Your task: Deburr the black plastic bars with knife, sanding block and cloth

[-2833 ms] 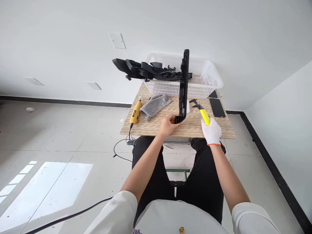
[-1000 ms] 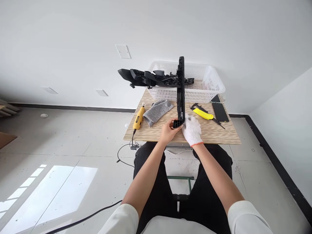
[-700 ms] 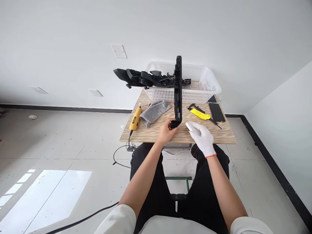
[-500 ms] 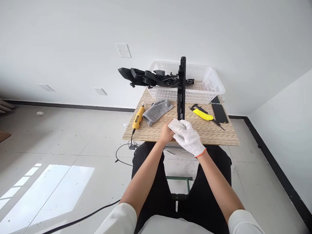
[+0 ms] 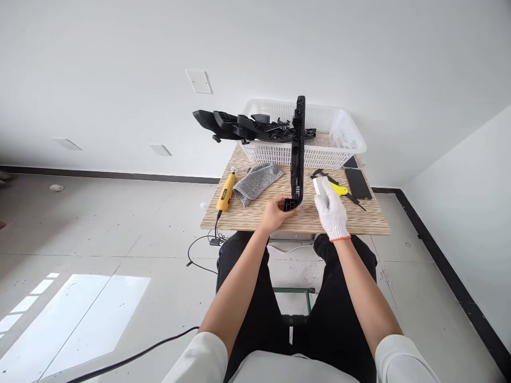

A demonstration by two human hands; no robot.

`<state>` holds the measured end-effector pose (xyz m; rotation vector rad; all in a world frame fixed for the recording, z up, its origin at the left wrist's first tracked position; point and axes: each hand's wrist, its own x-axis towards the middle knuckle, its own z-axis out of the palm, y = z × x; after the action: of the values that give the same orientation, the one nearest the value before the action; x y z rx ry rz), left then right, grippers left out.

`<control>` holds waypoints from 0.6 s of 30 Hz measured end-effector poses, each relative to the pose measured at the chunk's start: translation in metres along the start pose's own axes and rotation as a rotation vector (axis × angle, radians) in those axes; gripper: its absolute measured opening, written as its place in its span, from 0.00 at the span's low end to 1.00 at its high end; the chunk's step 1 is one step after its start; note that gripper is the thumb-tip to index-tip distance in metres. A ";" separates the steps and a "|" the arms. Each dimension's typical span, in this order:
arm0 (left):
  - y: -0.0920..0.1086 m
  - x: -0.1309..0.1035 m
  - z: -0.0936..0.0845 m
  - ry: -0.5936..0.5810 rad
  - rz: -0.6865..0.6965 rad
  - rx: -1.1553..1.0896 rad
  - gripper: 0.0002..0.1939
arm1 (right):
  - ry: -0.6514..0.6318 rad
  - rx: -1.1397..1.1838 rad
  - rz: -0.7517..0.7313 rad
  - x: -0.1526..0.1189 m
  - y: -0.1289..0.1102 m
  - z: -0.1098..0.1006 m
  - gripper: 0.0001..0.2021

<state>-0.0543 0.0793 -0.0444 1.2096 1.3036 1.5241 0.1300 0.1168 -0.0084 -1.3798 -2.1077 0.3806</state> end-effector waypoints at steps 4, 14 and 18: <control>0.000 0.001 -0.002 0.011 0.046 0.045 0.19 | -0.288 -0.193 -0.287 0.000 -0.005 0.003 0.35; -0.003 -0.001 -0.001 0.024 0.086 0.115 0.18 | -0.368 -0.372 -0.478 0.014 0.006 -0.001 0.35; -0.003 0.001 0.002 0.015 0.010 0.078 0.23 | -0.222 -0.451 -0.349 0.034 0.031 -0.013 0.34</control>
<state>-0.0522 0.0814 -0.0475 1.2575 1.3803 1.5034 0.1512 0.1594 -0.0038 -1.2019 -2.6785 -0.0976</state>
